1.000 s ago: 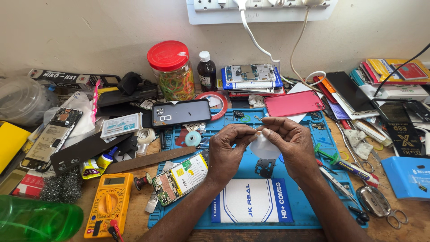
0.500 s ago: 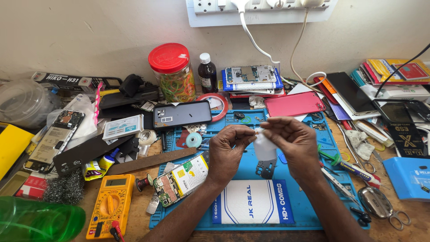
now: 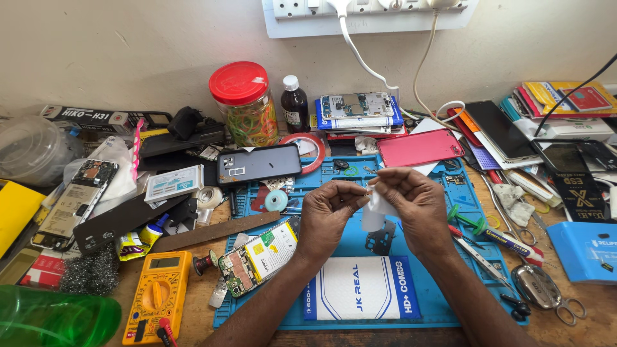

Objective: The person cleans a small component with a cloth and tweezers, then assembles a smartphone by connecting the battery and closing the case. They test the device by powering it on and using a plastic tool to separate the screen from the frame.

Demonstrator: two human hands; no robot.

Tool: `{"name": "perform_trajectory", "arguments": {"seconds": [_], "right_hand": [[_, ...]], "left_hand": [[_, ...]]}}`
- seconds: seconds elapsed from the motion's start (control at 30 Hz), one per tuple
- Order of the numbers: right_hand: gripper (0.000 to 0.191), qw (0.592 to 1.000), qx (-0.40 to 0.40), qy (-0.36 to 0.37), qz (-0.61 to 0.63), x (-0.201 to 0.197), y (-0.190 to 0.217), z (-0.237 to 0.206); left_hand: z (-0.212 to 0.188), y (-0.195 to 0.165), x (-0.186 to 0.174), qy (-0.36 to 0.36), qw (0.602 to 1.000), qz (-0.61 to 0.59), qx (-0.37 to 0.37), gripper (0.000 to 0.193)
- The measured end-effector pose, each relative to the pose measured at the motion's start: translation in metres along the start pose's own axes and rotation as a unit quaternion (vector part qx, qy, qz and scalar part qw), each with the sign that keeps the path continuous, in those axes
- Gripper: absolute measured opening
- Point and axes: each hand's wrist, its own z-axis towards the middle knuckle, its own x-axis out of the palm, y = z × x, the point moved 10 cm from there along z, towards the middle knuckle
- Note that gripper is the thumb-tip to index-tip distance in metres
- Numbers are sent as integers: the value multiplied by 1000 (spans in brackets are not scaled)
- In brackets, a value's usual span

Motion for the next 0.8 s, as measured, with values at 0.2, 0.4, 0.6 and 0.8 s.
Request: {"name": "perform_trajectory", "arguments": {"seconds": [0.2, 0.4, 0.6, 0.8], "right_hand": [[28, 993, -79, -50, 66, -14, 24, 0], [23, 985, -142, -24, -92, 6, 40, -17], [24, 988, -77, 13, -136, 18, 18, -13], [18, 1000, 14, 22, 2, 6, -14, -3]], "left_hand": [[3, 21, -7, -33, 991, -109, -77, 10], [1, 30, -9, -39, 985, -123, -115, 14], [-1, 31, -6, -33, 988, -114, -94, 14], [0, 21, -8, -40, 993, -93, -62, 12]]}}
